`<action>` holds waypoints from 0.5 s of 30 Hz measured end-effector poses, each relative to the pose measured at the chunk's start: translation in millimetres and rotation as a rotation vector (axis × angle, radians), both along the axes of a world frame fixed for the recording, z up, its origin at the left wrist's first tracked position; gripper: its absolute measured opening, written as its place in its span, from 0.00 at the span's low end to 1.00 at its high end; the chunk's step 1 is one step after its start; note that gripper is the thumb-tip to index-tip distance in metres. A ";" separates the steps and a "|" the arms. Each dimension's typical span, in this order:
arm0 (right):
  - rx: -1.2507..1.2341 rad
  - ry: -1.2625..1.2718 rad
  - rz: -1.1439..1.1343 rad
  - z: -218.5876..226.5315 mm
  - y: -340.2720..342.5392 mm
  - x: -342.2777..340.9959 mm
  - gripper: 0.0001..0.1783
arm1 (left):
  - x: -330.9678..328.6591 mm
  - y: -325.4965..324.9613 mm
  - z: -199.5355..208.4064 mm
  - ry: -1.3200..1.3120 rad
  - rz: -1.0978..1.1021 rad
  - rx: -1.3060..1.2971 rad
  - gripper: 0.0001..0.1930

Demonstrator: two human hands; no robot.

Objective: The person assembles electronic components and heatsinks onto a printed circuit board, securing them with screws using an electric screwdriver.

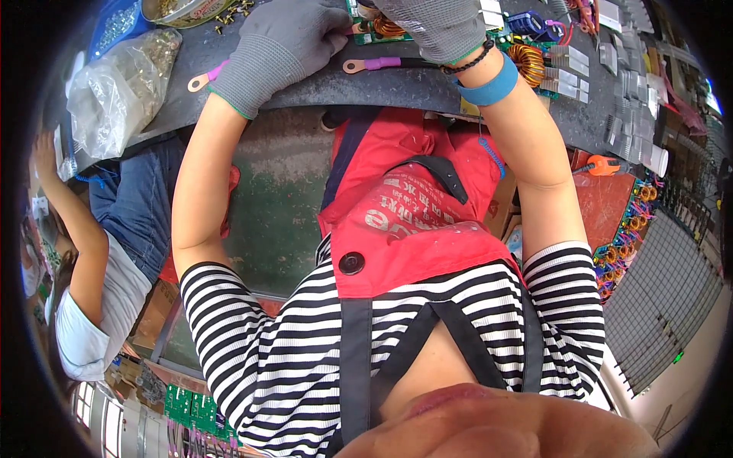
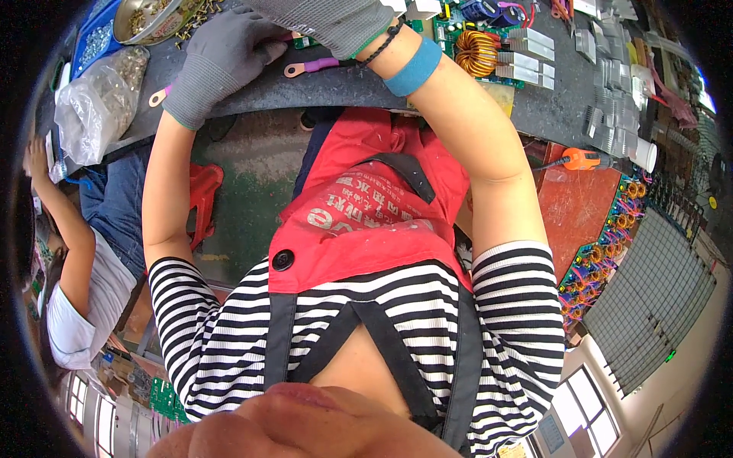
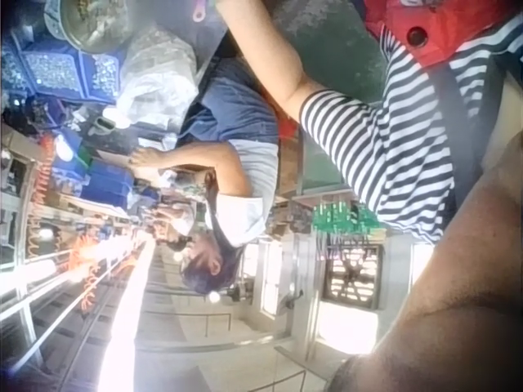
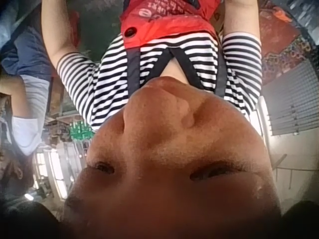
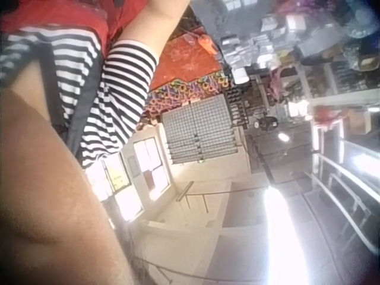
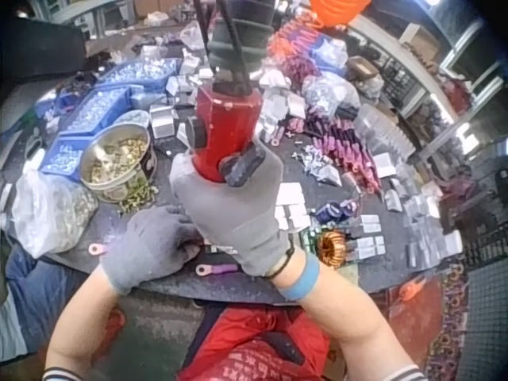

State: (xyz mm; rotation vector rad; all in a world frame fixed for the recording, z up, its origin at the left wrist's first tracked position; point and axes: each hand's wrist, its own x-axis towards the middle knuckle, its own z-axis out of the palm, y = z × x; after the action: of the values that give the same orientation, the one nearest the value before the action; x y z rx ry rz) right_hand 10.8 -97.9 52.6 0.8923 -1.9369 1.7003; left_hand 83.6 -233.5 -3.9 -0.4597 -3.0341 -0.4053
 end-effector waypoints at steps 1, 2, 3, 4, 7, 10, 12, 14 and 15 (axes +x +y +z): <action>-0.022 -0.012 0.014 1.1 -0.9 0.7 0.05 | -0.6 -0.4 0.4 -0.007 -0.003 0.008 0.13; -0.044 -0.024 0.027 2.1 -1.8 1.3 0.05 | -0.4 -0.5 0.7 -0.005 -0.007 0.006 0.13; -0.046 -0.021 0.023 2.3 -1.3 1.0 0.05 | -0.1 0.4 0.8 -0.006 0.004 -0.002 0.13; -0.029 -0.063 0.038 1.4 -0.7 0.3 0.05 | 0.4 1.1 0.8 -0.006 0.015 -0.011 0.14; -0.005 -0.114 0.084 -4.3 3.9 -5.4 0.05 | 0.8 2.0 -5.7 -0.006 0.046 0.010 0.14; -0.090 -0.116 0.166 -1.0 3.7 -7.3 0.05 | 2.9 3.8 -5.2 -0.062 0.092 -0.033 0.14; -0.180 -0.098 0.212 23.3 10.9 -1.7 0.06 | 3.5 6.0 -4.3 -0.078 0.123 -0.023 0.14; -0.245 -0.438 0.327 64.1 34.7 3.5 0.06 | 4.3 9.6 -8.4 -0.099 0.151 -0.012 0.15; -0.334 -0.015 0.346 67.0 29.7 -10.2 0.06 | 6.0 9.2 -13.4 -0.074 0.194 0.088 0.15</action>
State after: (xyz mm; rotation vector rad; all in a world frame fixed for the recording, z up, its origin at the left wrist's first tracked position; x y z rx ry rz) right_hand 0.6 -68.2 119.6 1.1297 -1.5022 2.1491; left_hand 89.6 -224.4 -17.3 -0.1464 -3.0764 -0.5523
